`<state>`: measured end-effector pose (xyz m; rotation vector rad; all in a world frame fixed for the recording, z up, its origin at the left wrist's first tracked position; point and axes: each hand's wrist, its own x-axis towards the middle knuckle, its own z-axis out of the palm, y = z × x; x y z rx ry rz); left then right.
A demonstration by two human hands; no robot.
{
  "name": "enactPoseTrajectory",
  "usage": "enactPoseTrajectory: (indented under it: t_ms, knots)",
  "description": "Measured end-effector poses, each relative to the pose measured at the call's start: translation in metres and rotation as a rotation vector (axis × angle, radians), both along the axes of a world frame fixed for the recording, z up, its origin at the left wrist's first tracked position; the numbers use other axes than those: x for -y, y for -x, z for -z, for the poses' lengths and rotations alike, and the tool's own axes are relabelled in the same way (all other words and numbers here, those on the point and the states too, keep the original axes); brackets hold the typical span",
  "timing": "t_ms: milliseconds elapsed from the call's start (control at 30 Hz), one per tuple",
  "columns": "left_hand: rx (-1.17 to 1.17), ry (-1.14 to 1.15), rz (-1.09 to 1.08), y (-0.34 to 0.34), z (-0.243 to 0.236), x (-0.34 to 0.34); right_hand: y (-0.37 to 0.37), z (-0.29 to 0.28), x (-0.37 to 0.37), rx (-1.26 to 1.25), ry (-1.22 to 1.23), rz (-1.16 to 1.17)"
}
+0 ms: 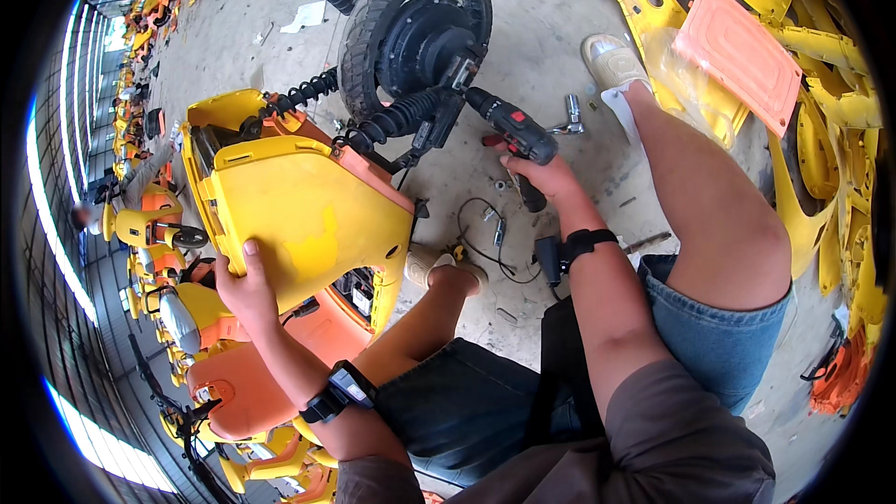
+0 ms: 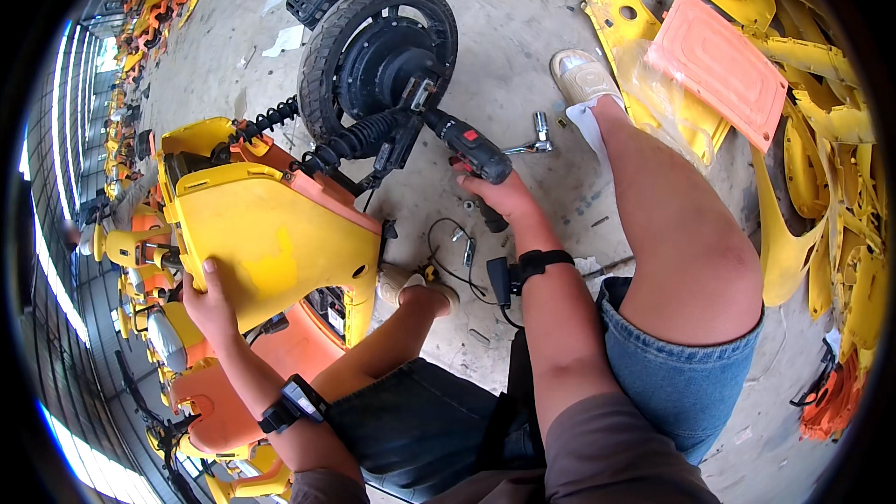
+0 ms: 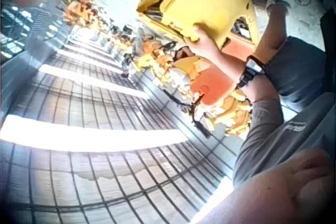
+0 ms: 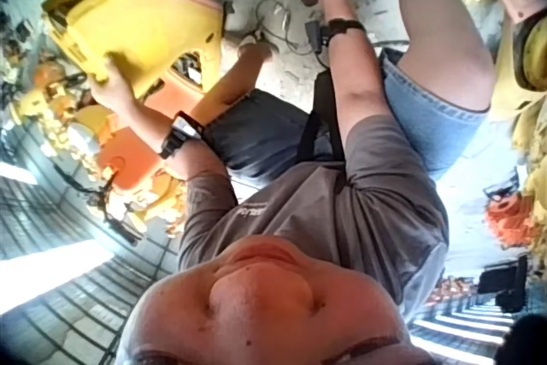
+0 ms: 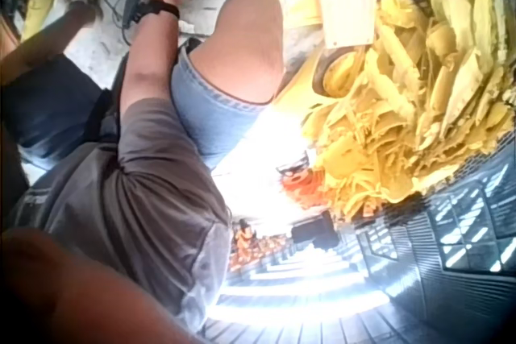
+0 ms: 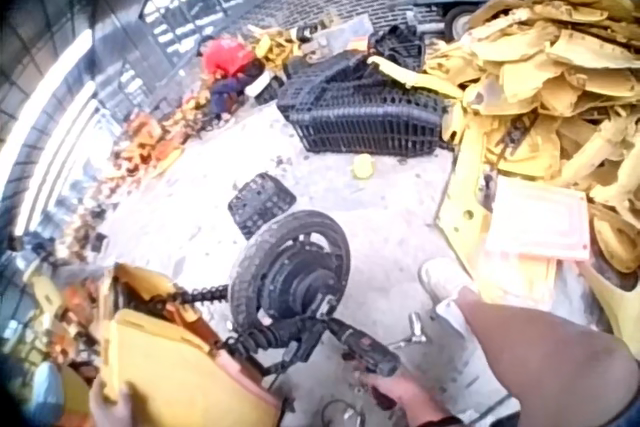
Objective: The person is assembling a yellow electric scooter by installing body panels and mechanical components near the rear wheel. They use an electric drill to secure fasteners and a ratchet to tighten bolts while positioning plastic fairings on the frame.
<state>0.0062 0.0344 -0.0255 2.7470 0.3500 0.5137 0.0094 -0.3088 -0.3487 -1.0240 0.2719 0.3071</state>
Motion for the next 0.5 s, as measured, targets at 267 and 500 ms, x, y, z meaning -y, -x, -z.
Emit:
enactPoseTrajectory:
  t_ms: [267,500]
  knots:
    - [-0.037,0.055,-0.035,-0.002,0.001,0.001,0.002,0.009,-0.008,-0.130,-0.135,0.056]
    - [-0.045,0.076,-0.033,-0.001,0.003,-0.006,-0.004,-0.015,0.000,-0.389,-0.504,0.062]
